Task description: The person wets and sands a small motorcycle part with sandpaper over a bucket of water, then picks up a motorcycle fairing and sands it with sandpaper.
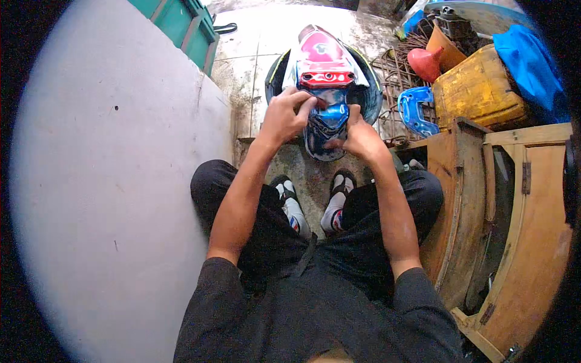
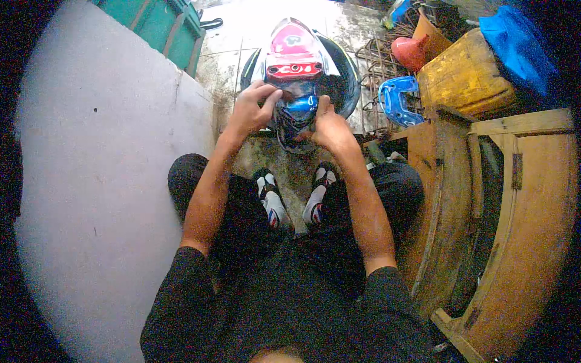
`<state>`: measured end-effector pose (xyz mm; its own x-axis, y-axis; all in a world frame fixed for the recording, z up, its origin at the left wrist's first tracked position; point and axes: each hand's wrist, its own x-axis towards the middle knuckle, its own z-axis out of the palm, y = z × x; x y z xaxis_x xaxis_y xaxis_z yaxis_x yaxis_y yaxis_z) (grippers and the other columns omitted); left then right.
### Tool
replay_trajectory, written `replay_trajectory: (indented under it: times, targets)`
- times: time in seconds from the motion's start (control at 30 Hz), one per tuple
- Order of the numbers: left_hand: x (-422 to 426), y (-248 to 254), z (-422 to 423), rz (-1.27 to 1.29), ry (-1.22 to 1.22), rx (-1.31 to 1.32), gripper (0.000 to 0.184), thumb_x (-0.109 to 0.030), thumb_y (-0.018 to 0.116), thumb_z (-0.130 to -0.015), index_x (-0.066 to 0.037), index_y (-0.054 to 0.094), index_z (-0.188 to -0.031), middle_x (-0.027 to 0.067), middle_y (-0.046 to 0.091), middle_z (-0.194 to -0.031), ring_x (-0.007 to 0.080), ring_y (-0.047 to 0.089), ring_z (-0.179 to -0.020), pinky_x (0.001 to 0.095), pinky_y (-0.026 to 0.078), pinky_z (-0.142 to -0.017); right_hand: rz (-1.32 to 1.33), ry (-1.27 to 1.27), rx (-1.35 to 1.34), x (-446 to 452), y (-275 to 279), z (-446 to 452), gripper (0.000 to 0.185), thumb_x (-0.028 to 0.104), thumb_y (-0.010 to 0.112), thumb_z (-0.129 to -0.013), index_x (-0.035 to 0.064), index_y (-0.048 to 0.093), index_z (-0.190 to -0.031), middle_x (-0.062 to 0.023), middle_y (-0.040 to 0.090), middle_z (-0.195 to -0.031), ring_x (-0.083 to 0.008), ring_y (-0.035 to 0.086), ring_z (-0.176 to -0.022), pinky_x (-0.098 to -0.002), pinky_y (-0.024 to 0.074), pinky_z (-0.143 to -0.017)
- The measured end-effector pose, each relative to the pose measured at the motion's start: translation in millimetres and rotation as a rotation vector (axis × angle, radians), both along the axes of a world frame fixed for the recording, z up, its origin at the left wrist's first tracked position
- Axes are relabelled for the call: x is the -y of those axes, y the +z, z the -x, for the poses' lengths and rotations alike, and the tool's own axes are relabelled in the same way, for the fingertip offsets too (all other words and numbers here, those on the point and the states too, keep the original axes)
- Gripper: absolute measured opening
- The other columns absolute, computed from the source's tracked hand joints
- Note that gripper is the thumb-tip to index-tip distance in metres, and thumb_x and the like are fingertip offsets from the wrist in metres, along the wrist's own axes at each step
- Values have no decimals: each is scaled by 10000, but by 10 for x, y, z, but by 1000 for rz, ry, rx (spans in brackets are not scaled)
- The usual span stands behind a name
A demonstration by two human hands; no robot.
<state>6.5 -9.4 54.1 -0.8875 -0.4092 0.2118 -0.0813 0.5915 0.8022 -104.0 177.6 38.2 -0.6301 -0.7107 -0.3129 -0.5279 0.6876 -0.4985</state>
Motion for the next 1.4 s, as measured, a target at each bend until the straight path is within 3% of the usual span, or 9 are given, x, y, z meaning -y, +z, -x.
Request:
replay_trajectory:
  times: [0.03,0.13,0.2,0.33,0.67,1.0,1.13,1.2,1.4]
  targets:
    - [38,-38,6,-29,-78,-10,175,-180,640,-939,-57,754,-989,132,581,-830,252,601,-808,341,479,-738,-1,-12,7,10,13,-14,1069,455,921,-621,-36,260,-1303,-331,553,-1233,-456,604,-1144,-454,499,-953]
    - [-7,-37,9,-87,-248,11,163,-170,628,-927,-147,789,-921,154,592,-847,289,620,-821,384,493,-768,-49,-15,13,23,21,-13,1072,454,921,-621,-33,261,-1311,-329,555,-1231,-460,603,-1143,-460,497,-954]
    - [-25,25,0,-119,-81,-34,188,-180,608,-940,-140,789,-909,141,575,-849,280,602,-828,365,484,-801,-28,-5,-17,3,1,-12,1072,455,921,-620,-32,260,-1311,-331,553,-1233,-461,603,-1141,-464,498,-951]
    - [-42,-65,15,-154,-273,2,199,-186,599,-945,-124,785,-911,144,570,-849,284,602,-824,372,486,-794,-45,-15,15,23,33,-12,1079,457,922,-615,-30,258,-1312,-339,542,-1248,-467,597,-1147,-473,499,-952]
    - [-7,-53,35,25,-4,-103,206,-194,605,-902,-126,785,-830,137,572,-777,304,620,-719,388,498,-694,-5,-8,-21,4,-9,-20,1077,454,923,-616,-30,259,-1311,-343,533,-1270,-470,591,-1159,-473,494,-968]
    - [-46,-18,49,-73,-235,-57,190,-187,623,-890,-118,772,-794,143,594,-802,313,623,-737,409,500,-703,-29,-18,-3,27,15,-15,1057,433,927,-618,-29,266,-1300,-336,560,-1227,-456,599,-1152,-450,494,-966]
    - [-42,-22,21,20,-18,-84,191,-158,633,-924,-5,725,-857,109,519,-783,244,551,-744,346,439,-687,22,-10,-20,15,-17,-17,1053,428,930,-614,-28,269,-1295,-337,570,-1207,-456,603,-1146,-457,495,-958]
    - [-43,5,16,-70,-246,-37,180,-159,644,-914,-21,736,-844,131,552,-813,243,576,-766,348,457,-695,1,-13,-8,19,-5,-19,1058,427,931,-613,-31,268,-1299,-336,573,-1205,-455,602,-1147,-458,494,-960]
    - [-70,-19,3,141,-44,-152,157,-147,653,-887,-32,739,-822,130,613,-805,301,633,-727,379,473,-660,8,0,-13,14,-24,-6,1062,412,933,-614,-50,266,-1300,-324,577,-1204,-448,607,-1145,-452,497,-961]
